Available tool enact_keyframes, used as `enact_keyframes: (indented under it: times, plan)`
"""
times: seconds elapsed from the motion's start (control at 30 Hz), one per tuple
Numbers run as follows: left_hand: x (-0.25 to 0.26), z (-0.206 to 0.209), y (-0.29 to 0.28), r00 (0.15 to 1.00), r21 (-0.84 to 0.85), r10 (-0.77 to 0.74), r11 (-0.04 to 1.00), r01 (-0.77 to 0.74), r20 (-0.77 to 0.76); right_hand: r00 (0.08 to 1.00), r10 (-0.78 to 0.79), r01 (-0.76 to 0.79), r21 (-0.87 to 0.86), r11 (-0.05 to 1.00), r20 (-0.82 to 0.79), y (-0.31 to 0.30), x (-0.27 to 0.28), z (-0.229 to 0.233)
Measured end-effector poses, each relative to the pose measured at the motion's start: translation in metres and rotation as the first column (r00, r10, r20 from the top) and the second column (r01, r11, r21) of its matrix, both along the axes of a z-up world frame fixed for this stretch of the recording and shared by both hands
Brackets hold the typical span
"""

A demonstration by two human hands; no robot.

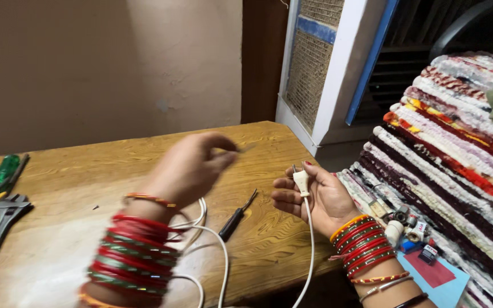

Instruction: The person uses a screwdriver to remove screws from a red plastic reel, then pulls out a white electrical cord. They proceed to open the plug end of the cord and manipulate the internal wires with a small tool.

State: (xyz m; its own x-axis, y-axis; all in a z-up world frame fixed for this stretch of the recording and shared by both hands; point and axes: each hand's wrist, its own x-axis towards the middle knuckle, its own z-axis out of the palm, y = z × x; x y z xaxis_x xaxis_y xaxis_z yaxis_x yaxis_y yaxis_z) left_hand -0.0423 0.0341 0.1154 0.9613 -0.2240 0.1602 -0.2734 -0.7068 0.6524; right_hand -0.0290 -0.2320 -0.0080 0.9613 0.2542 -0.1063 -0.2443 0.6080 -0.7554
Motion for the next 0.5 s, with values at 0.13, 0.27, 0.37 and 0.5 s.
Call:
enact_keyframes:
  times: [0.13, 0.27, 0.37, 0.5]
  plan:
    - [-0.008, -0.004, -0.039, 0.993, 0.035, -0.120, 0.992, 0.120, 0.009, 1.000, -0.010, 0.010, -0.023, 1.000, 0.024, -0.003, 0.001, 0.005]
    - [-0.016, -0.035, -0.051, 0.947, -0.078, -0.198, 0.971, 0.224, 0.254, 0.998, 0.026, -0.029, 0.039, 0.999, 0.062, -0.015, 0.005, -0.002]
    - [-0.014, -0.040, -0.052, 0.948, -0.081, -0.130, 0.984, 0.160, 0.289, 0.998, 0.030, -0.037, 0.132, 0.990, 0.053, -0.013, 0.014, -0.005]
    - [-0.017, -0.037, -0.047, 0.964, -0.139, -0.088, 0.982, 0.126, 0.250, 0.999, 0.028, -0.032, 0.156, 0.987, 0.027, -0.011, 0.015, -0.004]
